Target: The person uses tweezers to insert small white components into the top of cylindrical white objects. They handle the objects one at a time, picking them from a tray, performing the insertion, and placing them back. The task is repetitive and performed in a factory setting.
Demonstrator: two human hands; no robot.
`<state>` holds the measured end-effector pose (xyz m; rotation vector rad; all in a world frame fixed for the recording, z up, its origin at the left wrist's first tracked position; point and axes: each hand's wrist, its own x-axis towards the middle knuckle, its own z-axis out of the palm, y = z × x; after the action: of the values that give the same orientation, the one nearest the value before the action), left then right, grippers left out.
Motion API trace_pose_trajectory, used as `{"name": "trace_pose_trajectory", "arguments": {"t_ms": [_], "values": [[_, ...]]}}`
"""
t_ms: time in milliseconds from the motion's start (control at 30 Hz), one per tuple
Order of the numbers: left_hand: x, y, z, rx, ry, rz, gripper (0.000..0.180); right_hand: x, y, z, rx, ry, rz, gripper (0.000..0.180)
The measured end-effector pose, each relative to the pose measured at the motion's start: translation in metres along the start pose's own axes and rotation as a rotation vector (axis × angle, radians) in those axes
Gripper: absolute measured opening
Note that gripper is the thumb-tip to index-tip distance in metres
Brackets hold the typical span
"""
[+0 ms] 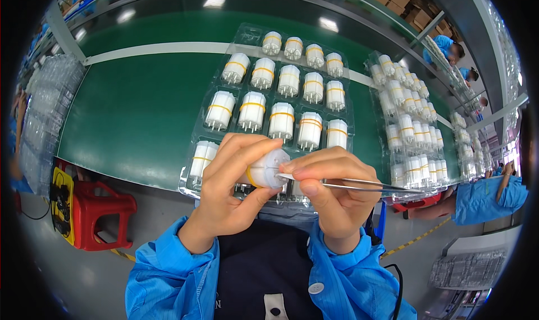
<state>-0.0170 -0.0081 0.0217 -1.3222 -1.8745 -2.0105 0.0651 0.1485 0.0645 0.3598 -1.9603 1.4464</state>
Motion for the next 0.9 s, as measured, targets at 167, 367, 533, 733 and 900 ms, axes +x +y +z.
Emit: {"name": "trace_pose_trajectory", "arguments": {"t_ms": [167,367,533,733,900], "values": [[0.002,0.003,0.0,-0.001,-0.001,-0.017,0.056,0.0,-0.003,0.002,0.037,0.046,0.06,0.012],[0.002,0.002,0.0,0.054,0.0,0.0,0.056,0.002,-0.002,0.001,-0.028,0.019,0.027,0.011],[0.003,0.0,0.0,0.048,-0.011,0.029,0.057,0.002,-0.001,0.0,-0.044,0.006,0.003,0.011],[0.004,-0.002,-0.001,0.082,-0.014,0.063,0.056,0.008,-0.007,0.0,-0.164,-0.066,-0.052,0.013],[0.005,-0.004,-0.003,0.037,-0.036,0.027,0.056,0.013,-0.007,-0.003,-0.221,-0.133,-0.082,0.015]]}}
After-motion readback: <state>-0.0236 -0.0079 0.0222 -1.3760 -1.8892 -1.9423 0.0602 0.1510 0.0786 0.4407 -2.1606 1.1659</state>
